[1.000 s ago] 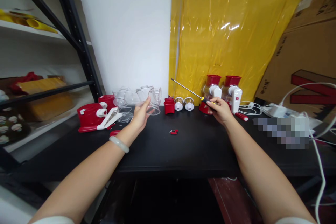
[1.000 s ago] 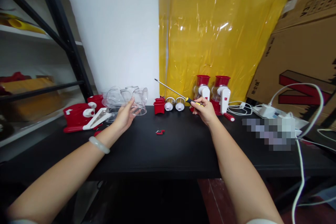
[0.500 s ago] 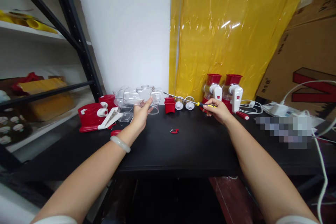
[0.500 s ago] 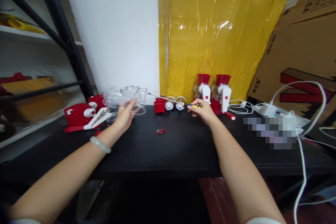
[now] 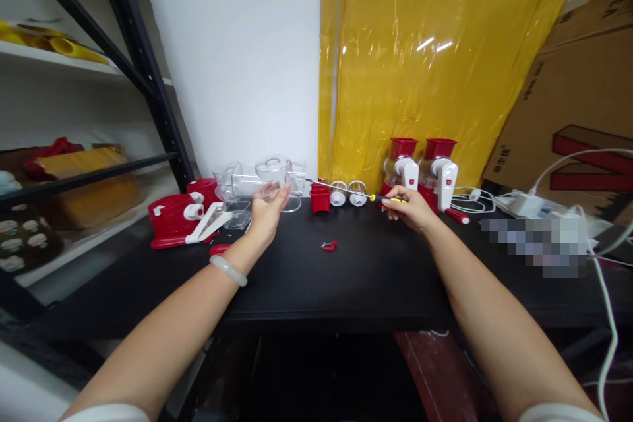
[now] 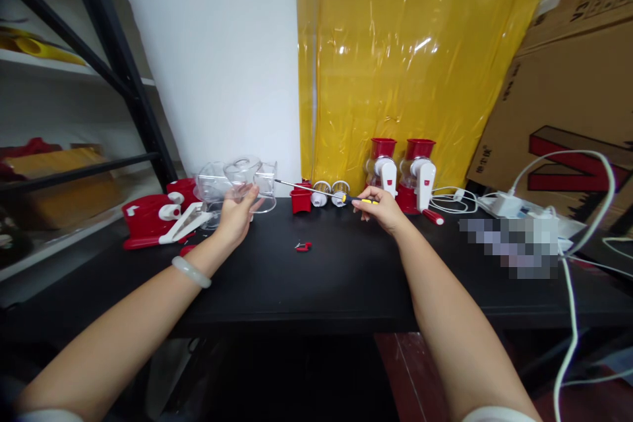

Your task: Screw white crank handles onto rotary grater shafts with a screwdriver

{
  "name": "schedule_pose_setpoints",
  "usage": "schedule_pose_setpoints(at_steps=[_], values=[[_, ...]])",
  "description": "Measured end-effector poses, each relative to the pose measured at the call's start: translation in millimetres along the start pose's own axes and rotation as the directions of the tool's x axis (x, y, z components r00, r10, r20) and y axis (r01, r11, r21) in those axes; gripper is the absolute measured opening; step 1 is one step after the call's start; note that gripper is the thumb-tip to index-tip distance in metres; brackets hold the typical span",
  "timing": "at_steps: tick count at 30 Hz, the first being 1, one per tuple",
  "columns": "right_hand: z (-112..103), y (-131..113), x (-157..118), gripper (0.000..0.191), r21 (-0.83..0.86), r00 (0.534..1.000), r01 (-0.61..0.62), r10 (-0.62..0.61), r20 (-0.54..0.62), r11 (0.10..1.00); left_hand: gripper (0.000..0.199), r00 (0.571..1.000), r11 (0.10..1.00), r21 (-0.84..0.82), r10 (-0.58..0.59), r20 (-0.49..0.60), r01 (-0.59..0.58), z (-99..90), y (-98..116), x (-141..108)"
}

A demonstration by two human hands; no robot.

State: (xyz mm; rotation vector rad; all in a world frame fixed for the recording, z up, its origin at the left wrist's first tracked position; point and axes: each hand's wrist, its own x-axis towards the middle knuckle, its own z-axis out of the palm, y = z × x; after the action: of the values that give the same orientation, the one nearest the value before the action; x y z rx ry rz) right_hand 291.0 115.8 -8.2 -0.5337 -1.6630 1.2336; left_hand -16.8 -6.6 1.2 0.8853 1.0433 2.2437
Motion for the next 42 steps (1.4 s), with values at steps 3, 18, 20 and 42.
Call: schedule_pose_setpoints(at_steps=[3, 18, 20, 42], values=[[0.2, -0.5, -0.1, 0.041, 0.009, 1.0, -0.003, 0.003, -0.005, 1.0, 0.052, 1.0, 1.0, -0.002, 0.001, -0.003, -0.001, -0.3, -0.3, 0.2], [2.9, -6.3, -2.2, 0.042, 0.016, 1.0, -0.022, 0.022, 0.008, 1.0, 0.063, 0.995, 1.0, 0.004, -0.005, 0.101, 0.005, -0.9, 0.2, -1.6], [2.3, -6.0, -2.2, 0.042, 0.006, 1.0, -0.022, 0.022, 0.011, 1.0, 0.064, 0.994, 1.0, 0.012, -0.007, 0.111, 0.006, -0.7, 0.5, -2.4], [3.2, -6.9, -2.9, 0.043, 0.032, 0.996, -0.068, 0.066, 0.062, 0.997, 0.059, 0.98, 0.998, -0.055, 0.039, 0.196, -0.029, -4.9, 4.0, 3.5]])
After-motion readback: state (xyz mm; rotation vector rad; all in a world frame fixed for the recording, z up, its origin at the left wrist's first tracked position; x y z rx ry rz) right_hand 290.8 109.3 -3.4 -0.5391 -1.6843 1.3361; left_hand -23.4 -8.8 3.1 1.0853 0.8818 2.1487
